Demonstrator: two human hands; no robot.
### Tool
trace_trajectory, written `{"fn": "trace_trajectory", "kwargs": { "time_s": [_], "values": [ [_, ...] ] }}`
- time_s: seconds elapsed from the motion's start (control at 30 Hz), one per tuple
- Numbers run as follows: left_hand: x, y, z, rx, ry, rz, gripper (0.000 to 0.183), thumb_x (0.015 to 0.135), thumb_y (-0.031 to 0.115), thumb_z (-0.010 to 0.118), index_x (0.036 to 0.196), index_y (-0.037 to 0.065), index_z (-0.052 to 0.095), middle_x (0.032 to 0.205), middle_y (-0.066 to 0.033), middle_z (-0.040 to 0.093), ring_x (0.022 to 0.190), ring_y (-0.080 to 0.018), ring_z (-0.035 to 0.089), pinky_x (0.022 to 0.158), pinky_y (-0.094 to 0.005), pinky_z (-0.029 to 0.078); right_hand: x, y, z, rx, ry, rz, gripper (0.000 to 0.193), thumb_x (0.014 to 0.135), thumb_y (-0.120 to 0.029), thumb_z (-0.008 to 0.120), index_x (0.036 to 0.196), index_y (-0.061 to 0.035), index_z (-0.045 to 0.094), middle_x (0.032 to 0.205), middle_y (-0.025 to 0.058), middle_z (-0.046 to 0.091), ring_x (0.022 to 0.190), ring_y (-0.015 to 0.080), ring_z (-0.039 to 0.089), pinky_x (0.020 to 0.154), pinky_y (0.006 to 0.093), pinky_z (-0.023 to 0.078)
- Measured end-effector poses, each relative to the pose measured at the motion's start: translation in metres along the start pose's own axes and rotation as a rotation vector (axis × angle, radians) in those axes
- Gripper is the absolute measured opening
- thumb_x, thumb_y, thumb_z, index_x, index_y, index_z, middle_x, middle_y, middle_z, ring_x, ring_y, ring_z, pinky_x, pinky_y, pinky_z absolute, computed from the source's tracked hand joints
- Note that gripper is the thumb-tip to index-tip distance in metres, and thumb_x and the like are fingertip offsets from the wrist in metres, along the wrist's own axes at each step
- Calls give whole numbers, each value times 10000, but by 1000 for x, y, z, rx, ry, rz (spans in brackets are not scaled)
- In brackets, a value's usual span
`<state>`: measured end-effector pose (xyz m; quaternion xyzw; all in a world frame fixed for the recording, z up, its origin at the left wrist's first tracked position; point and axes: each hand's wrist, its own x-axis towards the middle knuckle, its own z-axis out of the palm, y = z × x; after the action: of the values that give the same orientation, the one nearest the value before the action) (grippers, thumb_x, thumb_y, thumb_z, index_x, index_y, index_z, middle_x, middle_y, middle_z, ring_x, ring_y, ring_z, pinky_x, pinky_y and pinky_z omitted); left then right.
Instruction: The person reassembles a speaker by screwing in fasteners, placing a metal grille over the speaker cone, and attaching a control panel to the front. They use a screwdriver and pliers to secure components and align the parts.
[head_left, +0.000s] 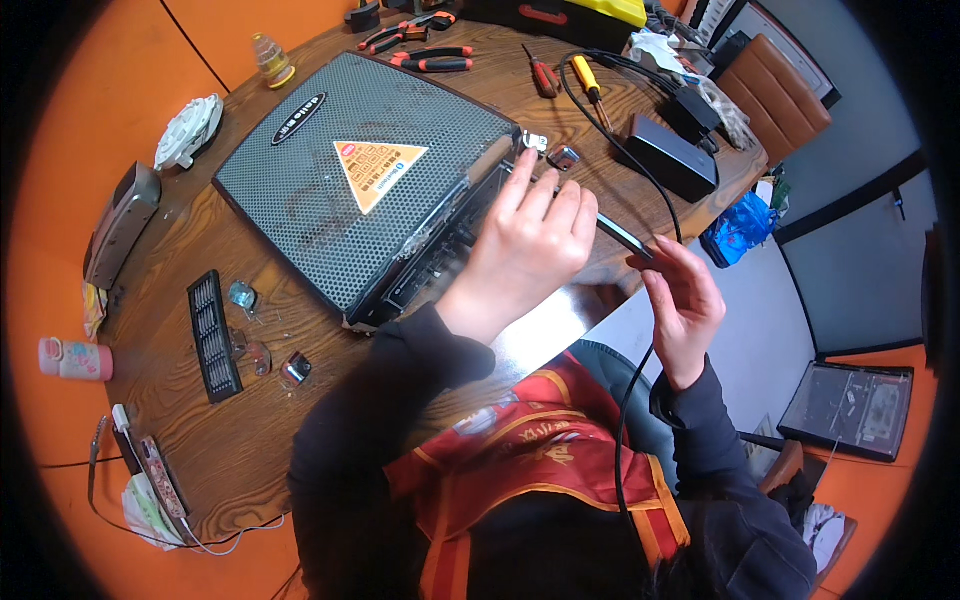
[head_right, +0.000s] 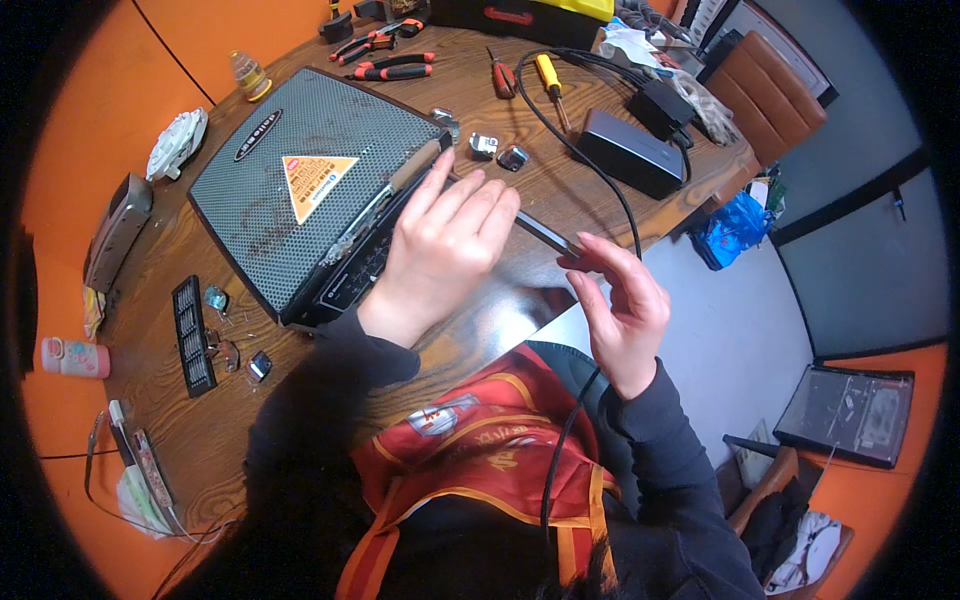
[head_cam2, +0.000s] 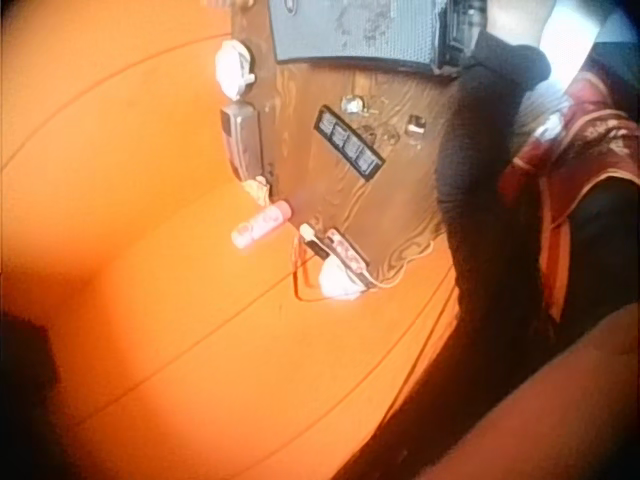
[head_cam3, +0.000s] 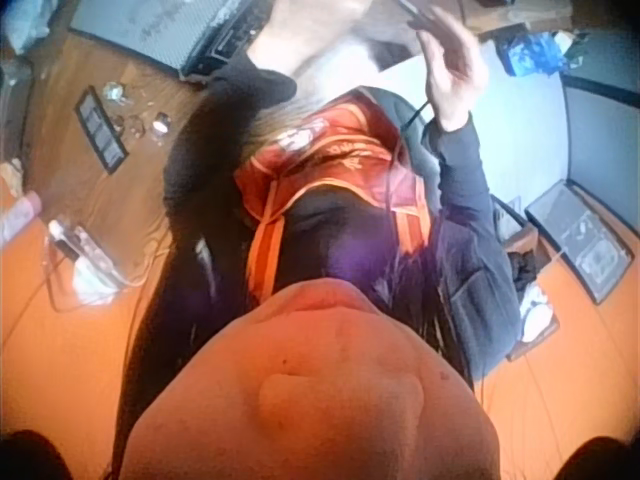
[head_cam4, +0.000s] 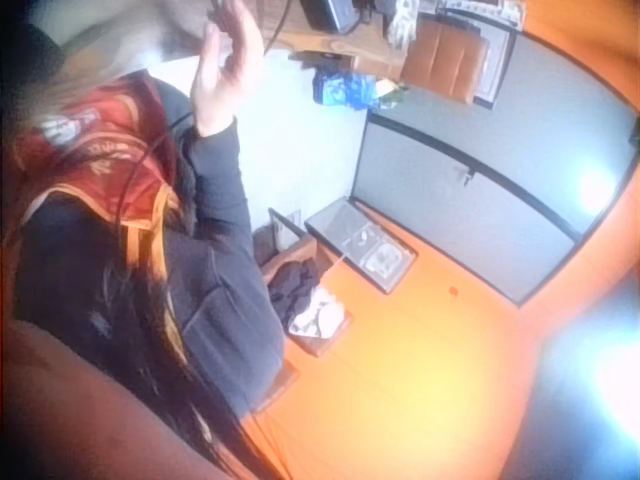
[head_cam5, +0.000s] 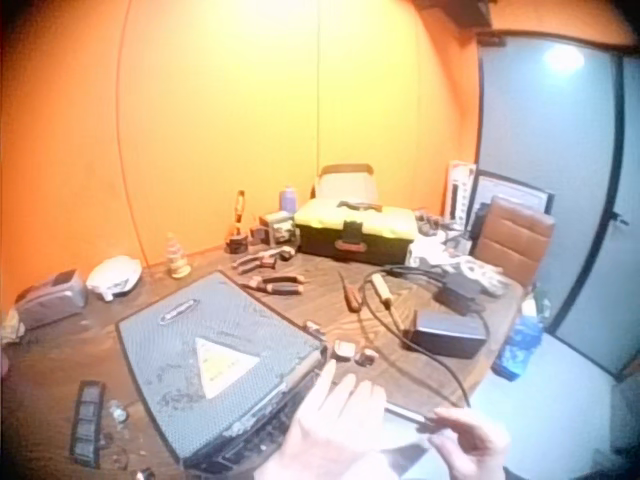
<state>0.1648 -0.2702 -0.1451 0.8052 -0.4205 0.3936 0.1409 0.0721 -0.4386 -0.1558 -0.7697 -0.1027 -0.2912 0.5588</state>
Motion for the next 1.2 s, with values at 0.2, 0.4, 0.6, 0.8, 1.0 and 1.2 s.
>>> {"fn": "trace_trajectory", "kwargs": {
  "time_s": [0.2, 0.4, 0.6, 0.8, 1.0, 1.2],
  "values": [
    [3, -4, 0, 43, -4, -5, 187, 750, 99, 574, 916, 26, 619, 898, -86, 644, 914, -213, 634, 1017, -530, 346, 12, 25, -6, 744, -171, 372, 299, 923, -106, 533, 1183, 39, 539, 998, 173, 628, 849, 219, 638, 774, 298, 510],
    [2, -4, 4, 69, -19, -22, 183, 742, 98, 565, 903, 28, 617, 886, -77, 637, 927, -210, 630, 1040, -551, 306, 12, 41, -2, 947, -355, 425, 416, 955, -247, 485, 1281, 7, 441, 1038, 211, 614, 890, 249, 629, 819, 333, 494],
    [6, -5, -1, 49, -82, -47, 229, 748, 96, 563, 956, 19, 621, 940, -84, 642, 980, -212, 622, 1051, -558, 281, 15, 48, 5, 992, -346, 400, 438, 929, -278, 534, 1270, -15, 453, 1094, 227, 595, 987, 283, 615, 840, 330, 500],
    [6, -22, -44, 247, -229, -346, 531, 824, 393, 595, 1271, 121, 503, 1327, -121, 481, 1266, -248, 419, 1061, -593, 194, 21, 47, 8, 995, -346, 423, 545, 900, -329, 574, 1318, -30, 393, 1165, 255, 551, 1032, 296, 599, 847, 320, 498],
    [-9, -41, -62, 244, -544, -558, 832, 720, 595, 598, 1371, 126, 381, 1409, -177, 361, 1317, -331, 328, 1015, -629, 229, 22, 59, 10, 1118, -245, 380, 340, 913, -307, 559, 1128, -55, 482, 1070, 234, 594, 944, 262, 636, 779, 289, 532],
    [-9, -39, -62, 230, -592, -575, 866, 704, 604, 609, 1391, 144, 349, 1432, -186, 320, 1319, -353, 318, 1028, -623, 216, 14, 67, 15, 1220, -157, 406, 278, 889, -277, 594, 1067, -91, 492, 920, 187, 650, 798, 243, 670, 709, 297, 556]
  ]
}}
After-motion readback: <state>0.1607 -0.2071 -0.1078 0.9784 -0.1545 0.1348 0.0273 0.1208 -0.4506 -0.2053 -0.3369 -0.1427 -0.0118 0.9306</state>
